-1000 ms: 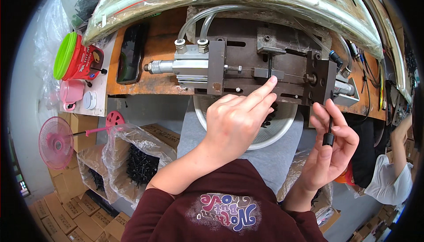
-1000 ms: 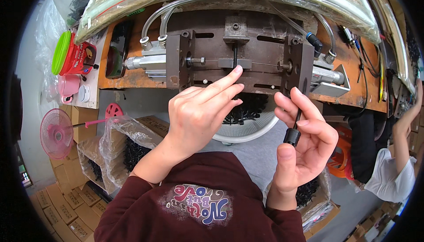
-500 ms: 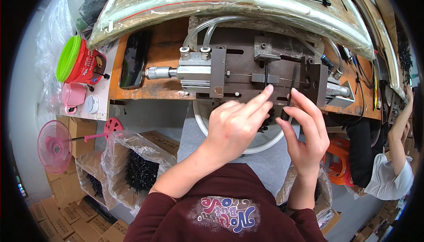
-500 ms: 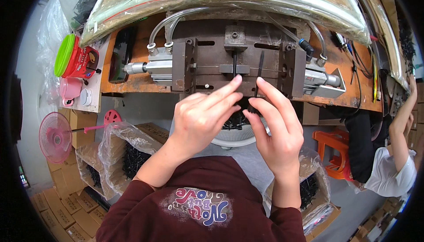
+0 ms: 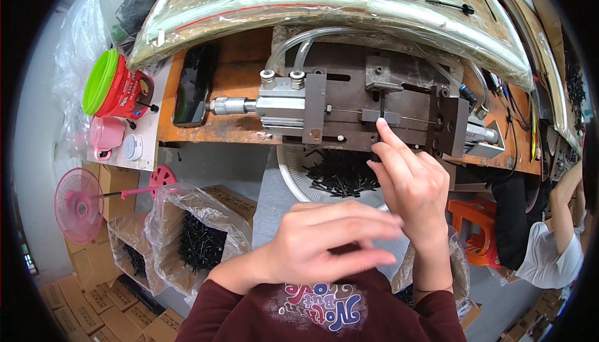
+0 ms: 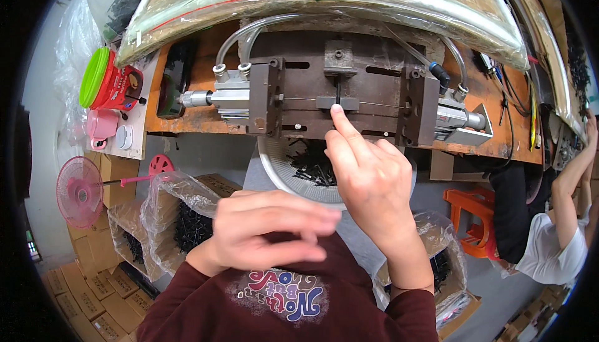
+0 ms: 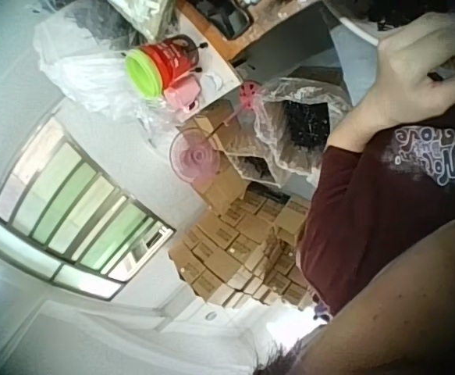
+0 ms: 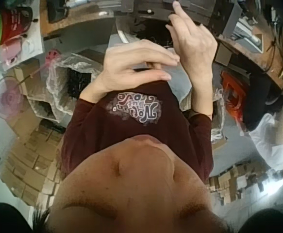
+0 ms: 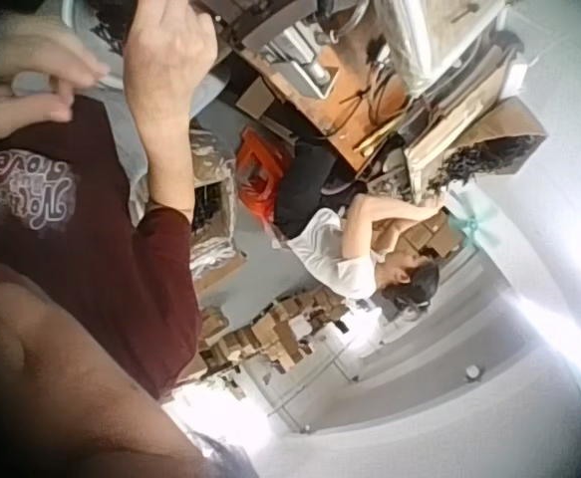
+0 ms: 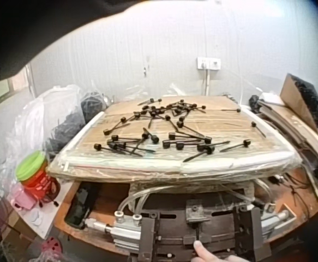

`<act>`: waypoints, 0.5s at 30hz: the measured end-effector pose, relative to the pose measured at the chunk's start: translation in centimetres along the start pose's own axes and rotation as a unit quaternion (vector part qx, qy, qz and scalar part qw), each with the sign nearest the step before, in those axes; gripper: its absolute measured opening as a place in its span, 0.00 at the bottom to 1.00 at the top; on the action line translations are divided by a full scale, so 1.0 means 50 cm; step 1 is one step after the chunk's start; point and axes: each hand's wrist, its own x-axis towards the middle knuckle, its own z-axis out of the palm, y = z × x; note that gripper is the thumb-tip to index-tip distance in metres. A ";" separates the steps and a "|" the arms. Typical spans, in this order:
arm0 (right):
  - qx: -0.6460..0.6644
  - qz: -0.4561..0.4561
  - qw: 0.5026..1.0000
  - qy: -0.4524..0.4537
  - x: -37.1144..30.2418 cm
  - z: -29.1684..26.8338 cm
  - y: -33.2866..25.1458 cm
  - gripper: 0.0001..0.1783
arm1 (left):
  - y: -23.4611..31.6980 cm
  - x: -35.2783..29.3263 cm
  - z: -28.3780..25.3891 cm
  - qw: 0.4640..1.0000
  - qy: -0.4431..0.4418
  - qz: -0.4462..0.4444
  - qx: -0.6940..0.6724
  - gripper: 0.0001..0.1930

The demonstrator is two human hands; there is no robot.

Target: Assembling small black plastic components using a workbench machine.

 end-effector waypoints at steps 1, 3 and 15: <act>0.001 -0.001 1.000 0.002 0.000 0.002 0.001 0.13 | 0.016 0.023 -0.012 0.997 0.002 0.065 -0.052 0.13; -0.008 -0.015 1.000 -0.019 0.010 0.000 -0.002 0.11 | 0.061 0.056 -0.030 0.968 0.015 0.102 -0.228 0.11; 0.003 0.012 1.000 0.007 -0.008 0.007 -0.014 0.13 | 0.061 0.177 0.042 0.686 -0.254 0.409 -0.545 0.14</act>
